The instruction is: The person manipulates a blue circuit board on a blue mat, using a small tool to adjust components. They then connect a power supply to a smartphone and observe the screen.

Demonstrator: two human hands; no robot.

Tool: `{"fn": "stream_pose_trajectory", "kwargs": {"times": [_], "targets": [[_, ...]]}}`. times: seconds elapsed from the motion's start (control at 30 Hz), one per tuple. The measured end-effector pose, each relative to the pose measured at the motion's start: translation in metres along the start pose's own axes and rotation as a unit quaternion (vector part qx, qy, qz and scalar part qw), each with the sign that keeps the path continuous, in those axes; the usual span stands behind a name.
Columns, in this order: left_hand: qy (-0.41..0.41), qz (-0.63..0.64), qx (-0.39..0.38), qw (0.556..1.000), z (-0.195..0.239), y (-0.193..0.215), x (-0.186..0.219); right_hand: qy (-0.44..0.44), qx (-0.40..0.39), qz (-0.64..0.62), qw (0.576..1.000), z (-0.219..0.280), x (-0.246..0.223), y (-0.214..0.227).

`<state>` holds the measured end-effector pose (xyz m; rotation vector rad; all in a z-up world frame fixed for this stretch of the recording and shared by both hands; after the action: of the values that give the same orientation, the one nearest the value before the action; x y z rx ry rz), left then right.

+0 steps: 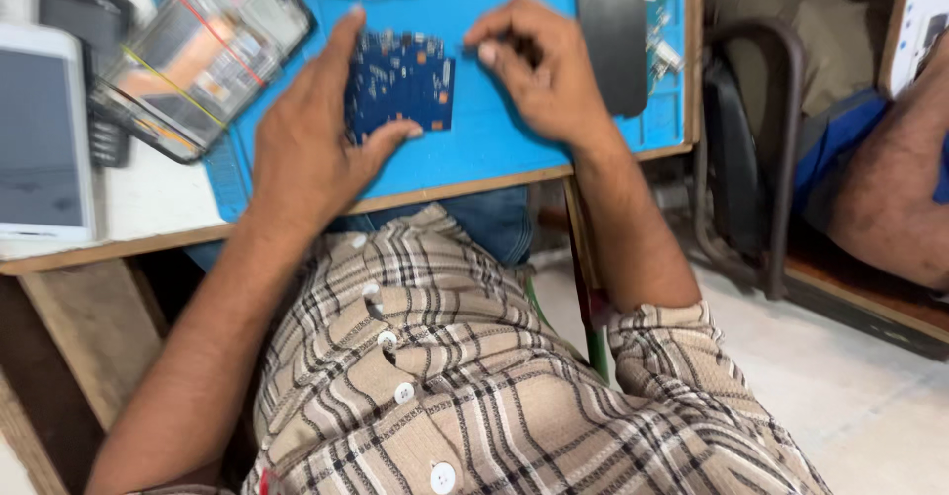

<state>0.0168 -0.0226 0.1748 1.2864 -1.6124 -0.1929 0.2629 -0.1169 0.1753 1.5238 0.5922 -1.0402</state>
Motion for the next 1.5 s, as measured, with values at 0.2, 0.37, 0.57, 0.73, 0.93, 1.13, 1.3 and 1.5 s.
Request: {"fn": "stream_pose_trajectory", "kwargs": {"times": [0.2,0.37,0.57,0.73,0.93,1.13,1.3,1.5], "targets": [[0.01,-0.073,-0.016,0.997,-0.015,0.006,0.01,0.001,0.008,-0.024,1.0,0.013,-0.017,-0.003],[0.027,-0.058,-0.032,0.997,-0.026,0.006,0.009,0.019,0.035,0.024,0.999,0.002,-0.021,-0.006],[0.016,-0.082,-0.045,0.996,-0.008,-0.005,-0.006,0.04,0.031,0.053,0.997,0.005,-0.01,-0.007],[0.006,-0.091,-0.046,0.995,-0.01,-0.001,0.0,0.051,0.018,0.077,0.996,0.007,-0.014,-0.01],[0.023,-0.087,-0.057,0.994,-0.016,0.0,0.001,0.047,0.037,0.062,0.996,0.002,-0.017,-0.009],[0.003,-0.088,-0.042,0.995,-0.009,-0.004,-0.004,0.042,0.015,0.078,0.996,0.004,-0.011,-0.011],[-0.006,-0.097,-0.038,0.995,-0.01,-0.003,-0.001,0.049,0.033,0.083,0.995,0.008,-0.013,-0.012],[0.023,-0.081,-0.056,0.995,-0.016,0.0,0.001,0.039,0.041,0.082,0.995,0.005,-0.016,-0.011]]}}
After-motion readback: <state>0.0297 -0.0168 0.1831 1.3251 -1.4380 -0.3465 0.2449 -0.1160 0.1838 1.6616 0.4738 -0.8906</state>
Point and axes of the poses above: each hand's wrist, its own z-axis away from the middle knuckle, its own y-axis out of the back of the hand, x = y × z, the point moved 3 cm from there along -z, towards the middle knuckle, and after that the axes turned 15 degrees about -y, right-handed, at the moved point
